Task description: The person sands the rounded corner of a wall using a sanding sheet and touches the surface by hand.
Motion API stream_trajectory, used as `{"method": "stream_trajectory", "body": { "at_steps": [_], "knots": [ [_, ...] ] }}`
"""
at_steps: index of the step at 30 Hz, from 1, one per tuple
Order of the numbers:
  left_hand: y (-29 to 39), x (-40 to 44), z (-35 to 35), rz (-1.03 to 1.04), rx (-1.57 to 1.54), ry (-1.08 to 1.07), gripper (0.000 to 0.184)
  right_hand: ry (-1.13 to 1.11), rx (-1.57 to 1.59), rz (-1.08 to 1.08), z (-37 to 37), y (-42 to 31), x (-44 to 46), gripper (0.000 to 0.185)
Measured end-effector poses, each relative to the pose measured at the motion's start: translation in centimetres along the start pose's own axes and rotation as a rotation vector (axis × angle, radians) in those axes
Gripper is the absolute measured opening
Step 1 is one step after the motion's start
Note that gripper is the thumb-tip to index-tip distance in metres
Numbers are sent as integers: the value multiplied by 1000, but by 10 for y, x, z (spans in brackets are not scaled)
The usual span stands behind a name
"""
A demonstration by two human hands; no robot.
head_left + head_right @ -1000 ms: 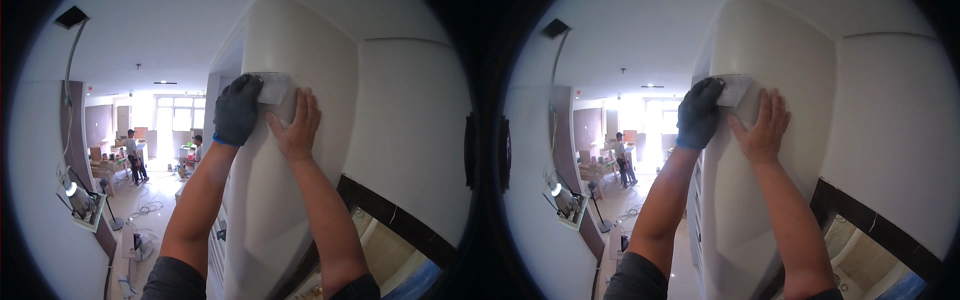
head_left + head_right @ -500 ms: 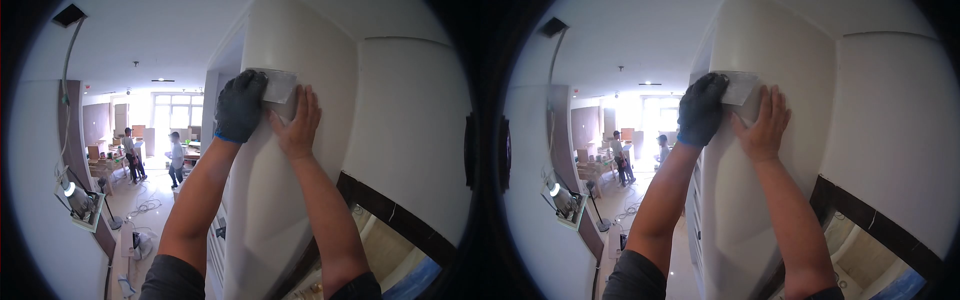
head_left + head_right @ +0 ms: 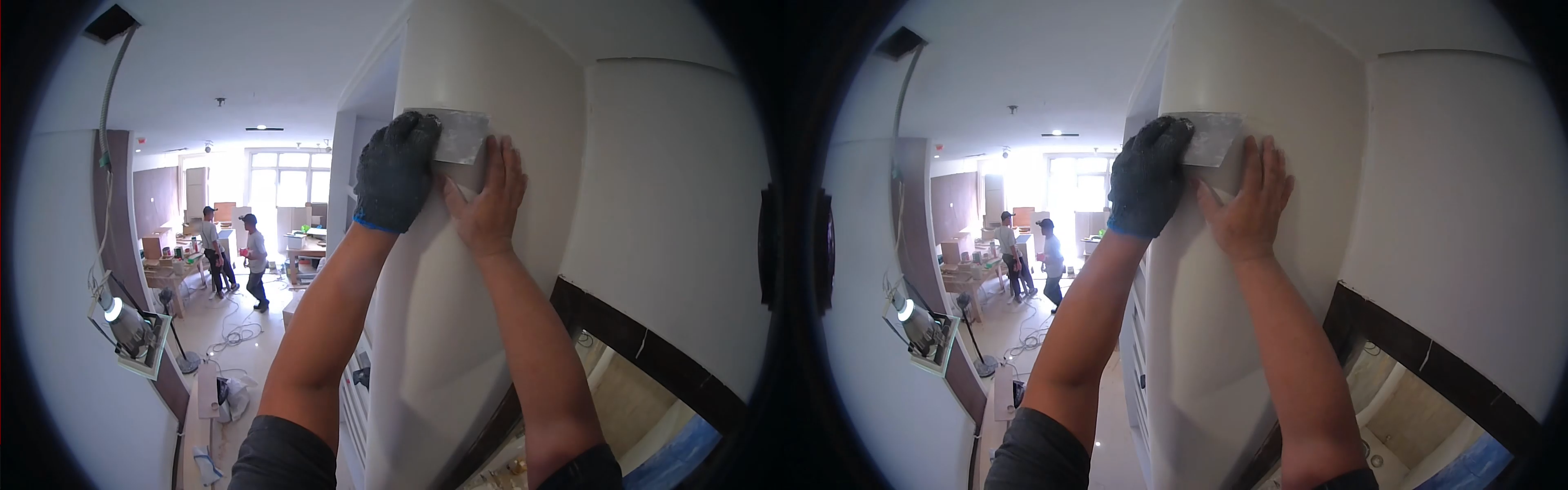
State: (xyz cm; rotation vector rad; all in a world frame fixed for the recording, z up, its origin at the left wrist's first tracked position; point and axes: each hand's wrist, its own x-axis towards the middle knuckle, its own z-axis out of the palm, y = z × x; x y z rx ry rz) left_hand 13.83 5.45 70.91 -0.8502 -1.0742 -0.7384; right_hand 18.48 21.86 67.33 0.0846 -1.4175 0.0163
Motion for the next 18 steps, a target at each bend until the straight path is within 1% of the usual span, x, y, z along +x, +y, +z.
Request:
{"method": "stream_trajectory", "body": {
  "at_steps": [3, 12, 15, 18],
  "knots": [
    [6, -3, -6, -33, -18, -55, 47, -17, 12, 11, -3, -1, 1, 100],
    [-1, -1, 0, -11, 7, 16, 43, -19, -9, -5, -2, 0, 0, 99],
    [1, -2, -1, -20, 16, -20, 43, -29, -2, -1, -3, 0, 0, 99],
    [1, -1, -2, 11, 4, -2, 43, -30, -18, 6, -1, 1, 0, 100]
  ]
}}
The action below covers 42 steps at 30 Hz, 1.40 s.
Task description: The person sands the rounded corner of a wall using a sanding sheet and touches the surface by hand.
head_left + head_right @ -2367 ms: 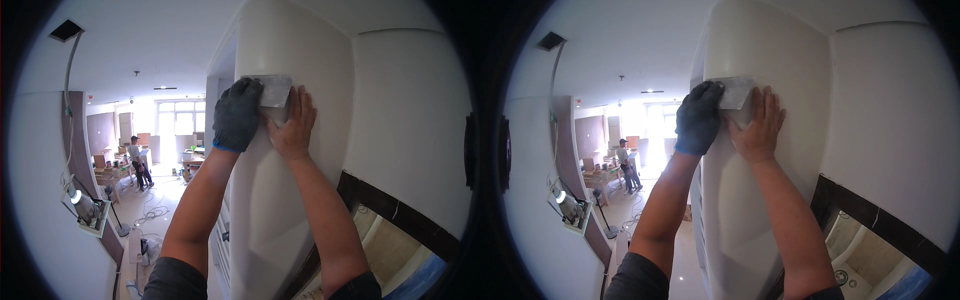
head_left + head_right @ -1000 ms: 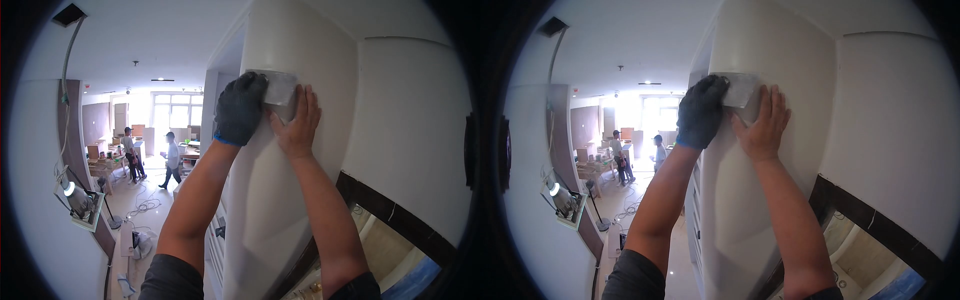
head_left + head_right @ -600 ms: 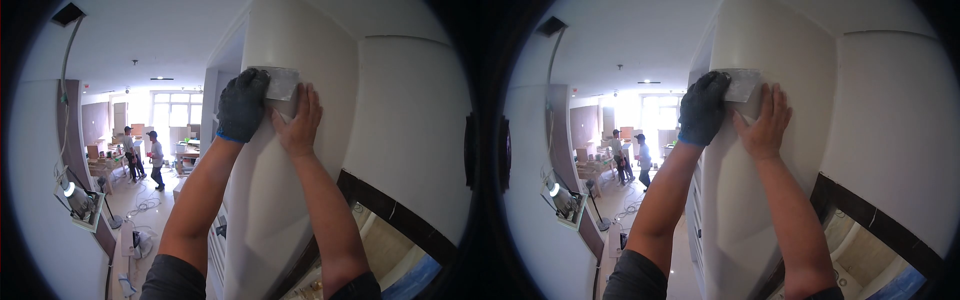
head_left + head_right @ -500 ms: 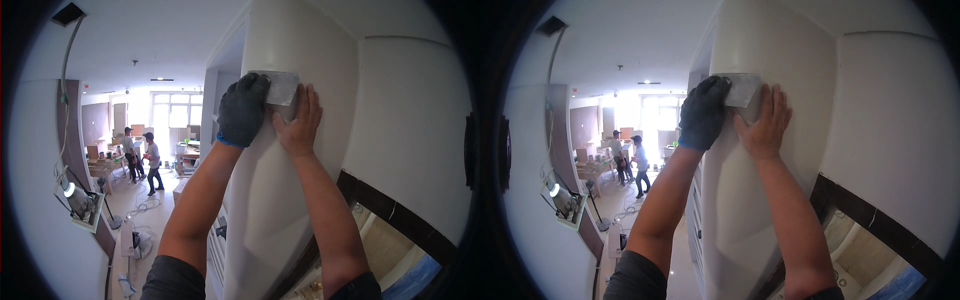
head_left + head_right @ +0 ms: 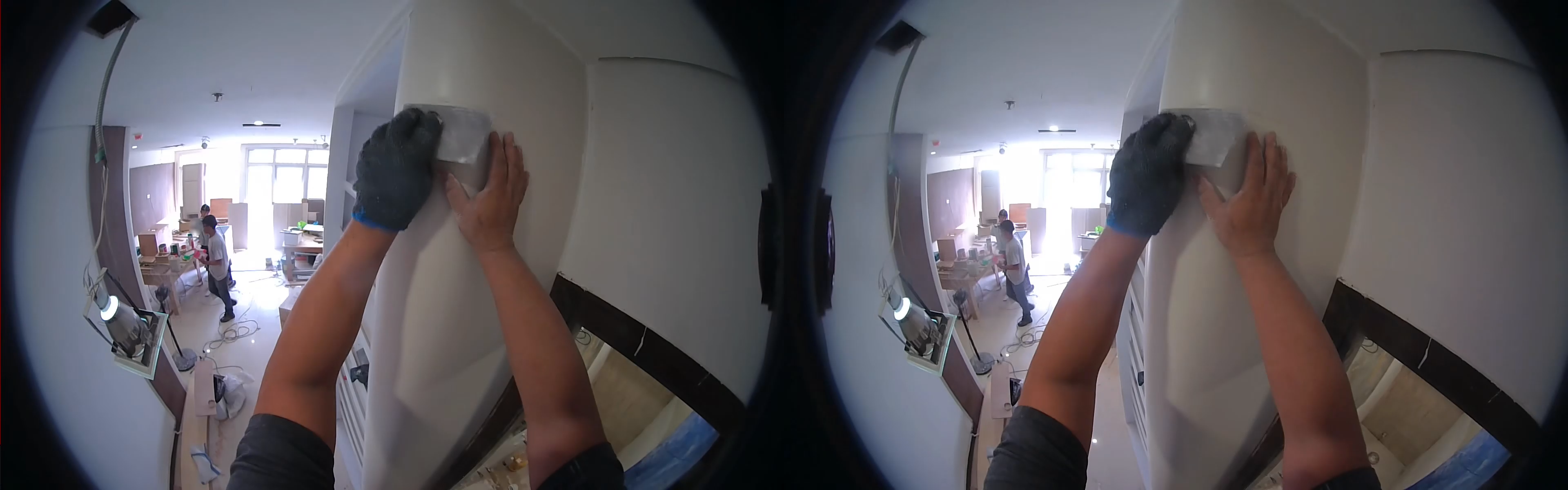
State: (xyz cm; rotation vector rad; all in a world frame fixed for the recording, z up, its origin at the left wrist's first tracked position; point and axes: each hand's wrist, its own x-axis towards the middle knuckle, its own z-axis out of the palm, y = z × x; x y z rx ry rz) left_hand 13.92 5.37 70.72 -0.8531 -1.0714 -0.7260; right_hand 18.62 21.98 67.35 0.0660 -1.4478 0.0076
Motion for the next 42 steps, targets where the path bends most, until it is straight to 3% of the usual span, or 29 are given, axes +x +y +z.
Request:
{"method": "stream_trajectory", "body": {
  "at_steps": [12, 18, 42],
  "knots": [
    [4, -3, -1, 59, 6, -30, 44, 43, 19, -11, 3, 0, 1, 100],
    [14, 1, -6, -48, 42, -146, 48, -8, -25, 24, 1, -1, 0, 100],
    [-19, -5, 0, -48, 31, -22, 47, -1, 17, 0, 1, -1, 0, 102]
  ]
}}
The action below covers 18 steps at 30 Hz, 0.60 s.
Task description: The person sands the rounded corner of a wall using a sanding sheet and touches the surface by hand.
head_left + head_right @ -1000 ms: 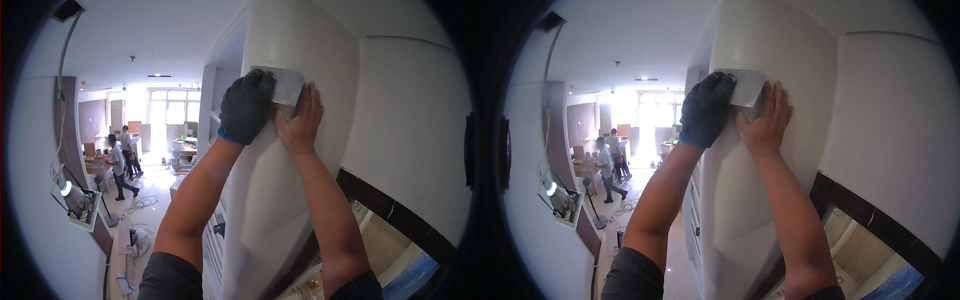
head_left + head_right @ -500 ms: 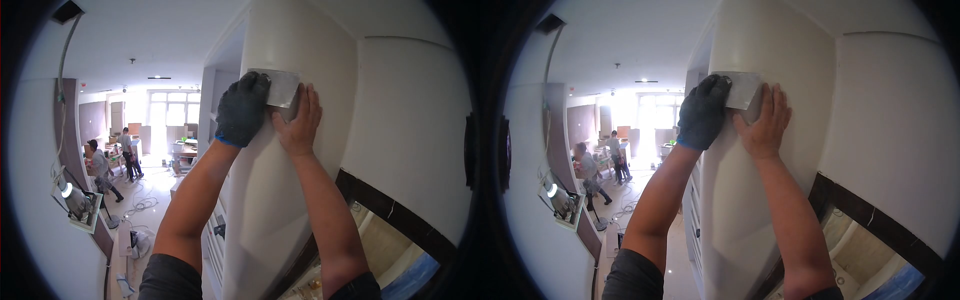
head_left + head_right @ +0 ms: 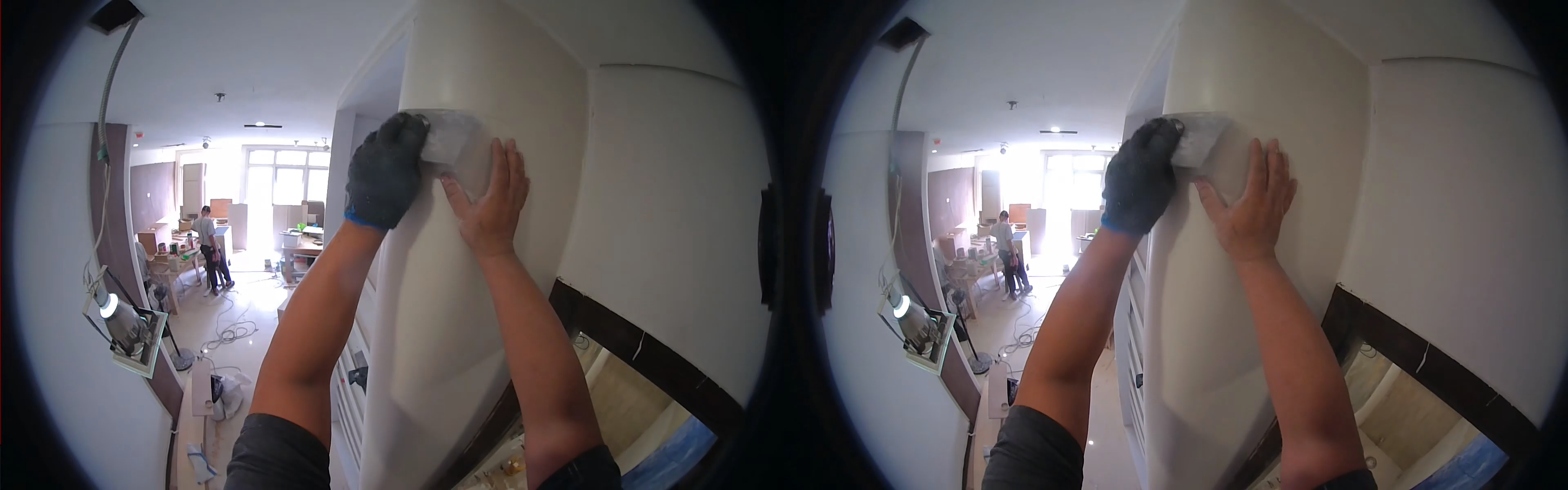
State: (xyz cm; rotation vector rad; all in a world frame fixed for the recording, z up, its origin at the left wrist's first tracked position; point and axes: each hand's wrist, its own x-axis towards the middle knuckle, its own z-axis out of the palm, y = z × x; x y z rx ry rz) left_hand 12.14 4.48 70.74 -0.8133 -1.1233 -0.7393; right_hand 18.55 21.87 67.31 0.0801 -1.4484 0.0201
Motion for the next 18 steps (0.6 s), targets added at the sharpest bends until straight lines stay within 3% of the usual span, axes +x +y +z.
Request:
{"method": "stream_trajectory", "body": {
  "at_steps": [12, 15, 18],
  "knots": [
    [-2, -4, -3, 71, 10, -38, 47, -14, -16, -6, -1, 1, 1, 103],
    [-3, 3, -4, -57, 28, -63, 47, 27, 9, -24, 1, 1, -1, 102],
    [-2, 4, -7, -49, -38, -46, 45, 16, 21, -17, -1, 1, 0, 102]
  ]
}}
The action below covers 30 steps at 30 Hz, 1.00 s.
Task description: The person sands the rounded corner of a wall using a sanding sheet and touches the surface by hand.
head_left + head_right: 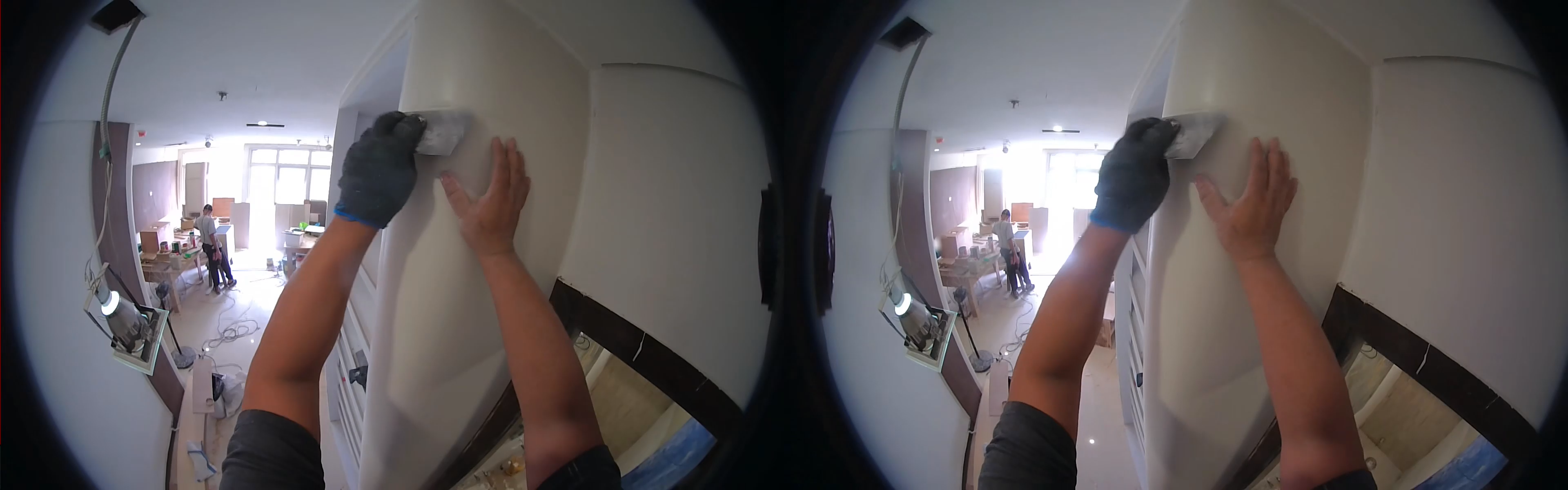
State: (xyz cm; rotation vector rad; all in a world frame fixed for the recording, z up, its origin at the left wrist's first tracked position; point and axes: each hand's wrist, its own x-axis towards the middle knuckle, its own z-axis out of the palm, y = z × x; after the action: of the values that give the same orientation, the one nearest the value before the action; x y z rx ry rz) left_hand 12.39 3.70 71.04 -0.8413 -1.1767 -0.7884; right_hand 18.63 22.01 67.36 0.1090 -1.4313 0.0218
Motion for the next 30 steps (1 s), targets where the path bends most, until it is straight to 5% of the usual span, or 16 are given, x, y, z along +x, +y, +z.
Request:
{"method": "stream_trajectory", "body": {
  "at_steps": [2, 3, 4, 6, 8, 13, 24, 30],
  "knots": [
    [-17, 22, -18, 72, 23, -34, 33, -19, -22, 19, -1, -2, 2, 101],
    [-23, 36, -22, -107, -207, -18, 18, -35, -34, 31, -2, -2, 0, 100],
    [-44, 55, -29, -104, -160, -103, 20, -27, -22, 19, -1, -1, -1, 101],
    [-57, 94, -52, -303, -587, -300, 31, -4, 4, -8, 1, 2, -2, 101],
    [-58, 130, -73, -243, -414, -389, 42, -24, 2, 14, -1, 0, -1, 101],
    [-54, 151, -65, -396, -713, -522, 44, -12, -15, 10, 1, -1, -3, 101],
    [-66, 144, -19, -389, -832, -451, 43, -33, -30, 17, -1, 0, -1, 102],
    [-52, 143, -14, -270, -582, -397, 46, -49, -20, 17, -1, 0, -2, 101]
  ]
}}
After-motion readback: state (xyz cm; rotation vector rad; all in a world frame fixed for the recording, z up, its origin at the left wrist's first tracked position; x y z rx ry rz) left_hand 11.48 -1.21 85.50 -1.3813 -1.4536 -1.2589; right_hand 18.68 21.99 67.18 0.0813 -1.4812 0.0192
